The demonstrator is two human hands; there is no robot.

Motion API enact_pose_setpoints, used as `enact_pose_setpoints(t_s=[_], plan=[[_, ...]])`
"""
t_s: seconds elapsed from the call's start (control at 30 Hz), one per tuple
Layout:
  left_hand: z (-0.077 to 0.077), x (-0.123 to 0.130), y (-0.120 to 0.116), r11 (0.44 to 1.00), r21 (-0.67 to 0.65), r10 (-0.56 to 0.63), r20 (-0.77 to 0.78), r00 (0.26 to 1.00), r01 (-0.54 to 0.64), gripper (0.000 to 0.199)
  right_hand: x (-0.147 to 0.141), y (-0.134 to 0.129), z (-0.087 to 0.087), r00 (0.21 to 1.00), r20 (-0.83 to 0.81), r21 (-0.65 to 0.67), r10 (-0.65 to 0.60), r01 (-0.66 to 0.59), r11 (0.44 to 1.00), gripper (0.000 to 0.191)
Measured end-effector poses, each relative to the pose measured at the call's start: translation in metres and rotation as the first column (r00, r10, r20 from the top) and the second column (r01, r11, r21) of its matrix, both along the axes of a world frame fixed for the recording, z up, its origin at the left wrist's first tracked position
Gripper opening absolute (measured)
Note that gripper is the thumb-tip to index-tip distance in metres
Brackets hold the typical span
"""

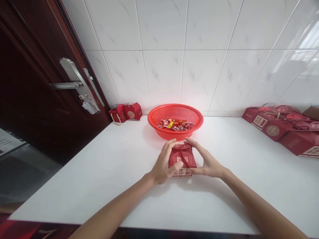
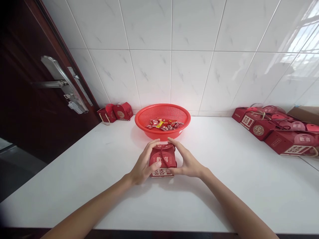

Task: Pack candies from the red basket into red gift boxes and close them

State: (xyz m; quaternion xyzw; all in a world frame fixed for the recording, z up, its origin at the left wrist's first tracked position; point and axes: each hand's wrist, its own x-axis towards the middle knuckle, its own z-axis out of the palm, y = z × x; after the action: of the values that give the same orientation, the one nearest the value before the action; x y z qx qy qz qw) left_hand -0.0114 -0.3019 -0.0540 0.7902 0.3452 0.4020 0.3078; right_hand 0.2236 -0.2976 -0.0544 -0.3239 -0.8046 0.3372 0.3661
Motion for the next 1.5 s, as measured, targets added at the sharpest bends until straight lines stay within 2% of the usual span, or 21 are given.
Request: enact_pose_setpoints(t_s=[0.13,0.27,0.43,0.53,0.63,0.73,0.87,1.0,1.1,1.13,1.17,1.27,1.3,1.33,1.4,1.5], plan=[[0.000,-0.003,0.001,1.000,0.006,-0.010,0.010,1.000,0.010,0.067,0.011,0.002,0.007,0.999,0.000,0.054,-0.044,0.044,0.998,0.086],[-0.001,-0.004,-0.001,1.000,-0.021,0.005,-0.027,1.000,-0.006,0.068,0.034,-0.001,0.015,0.987,-0.003,0.107,-0.160,0.159,0.981,0.074],[-0.003,-0.004,-0.003,0.999,-0.044,-0.004,-0.065,0.998,0.001,0.062,0.087,-0.008,0.022,0.916,-0.070,0.157,-0.396,0.402,0.902,0.066],[-0.006,-0.003,-0.002,0.998,-0.053,-0.021,-0.085,0.996,0.016,0.057,0.129,-0.011,0.021,0.836,-0.182,0.035,-0.519,0.533,0.846,0.063],[-0.008,-0.002,-0.001,0.996,-0.077,-0.044,-0.101,0.994,0.036,0.055,0.171,-0.014,0.016,0.722,-0.236,-0.119,-0.650,0.642,0.757,0.059],[-0.010,-0.001,0.000,0.994,-0.092,-0.064,-0.123,0.990,0.053,0.054,0.205,-0.018,0.009,0.587,-0.257,-0.102,-0.767,0.773,0.626,0.038],[-0.012,0.000,0.002,0.991,-0.121,-0.070,-0.133,0.989,0.054,0.051,0.234,-0.023,0.008,0.458,-0.286,-0.042,-0.842,0.872,0.488,0.024],[-0.014,0.002,0.004,0.991,-0.120,-0.076,-0.124,0.989,0.061,0.049,0.240,-0.027,0.012,0.336,-0.308,0.080,-0.890,0.941,0.328,0.028],[-0.016,0.003,0.004,0.988,-0.149,-0.069,-0.146,0.987,0.047,0.050,0.218,-0.027,0.010,0.280,-0.323,0.233,-0.904,0.949,0.211,0.036],[-0.016,0.003,0.004,0.986,-0.161,-0.065,-0.151,0.986,0.040,0.050,0.206,-0.026,0.007,0.298,-0.313,0.292,-0.902,0.934,0.207,0.036],[-0.017,0.003,0.004,0.985,-0.169,-0.062,-0.153,0.986,0.036,0.050,0.193,-0.025,0.003,0.346,-0.278,0.347,-0.896,0.906,0.242,0.033],[-0.016,0.003,0.003,0.983,-0.179,-0.064,-0.147,0.987,0.037,0.049,0.155,-0.019,-0.015,0.547,-0.043,0.429,-0.836,0.766,0.479,0.024],[-0.016,0.002,0.002,0.983,-0.180,-0.062,-0.147,0.987,0.035,0.048,0.146,-0.016,-0.022,0.589,0.038,0.426,-0.807,0.721,0.547,0.027],[-0.015,0.002,0.002,0.984,-0.178,-0.059,-0.147,0.987,0.032,0.048,0.140,-0.012,-0.029,0.610,0.105,0.416,-0.785,0.690,0.592,0.031],[-0.014,0.001,0.001,0.985,-0.173,-0.049,-0.147,0.988,0.023,0.047,0.139,-0.004,-0.040,0.598,0.180,0.398,-0.781,0.681,0.614,0.039],[-0.013,0.000,0.000,0.984,-0.179,-0.044,-0.145,0.988,0.017,0.045,0.160,0.008,-0.050,0.511,0.218,0.389,-0.832,0.736,0.554,0.047]])
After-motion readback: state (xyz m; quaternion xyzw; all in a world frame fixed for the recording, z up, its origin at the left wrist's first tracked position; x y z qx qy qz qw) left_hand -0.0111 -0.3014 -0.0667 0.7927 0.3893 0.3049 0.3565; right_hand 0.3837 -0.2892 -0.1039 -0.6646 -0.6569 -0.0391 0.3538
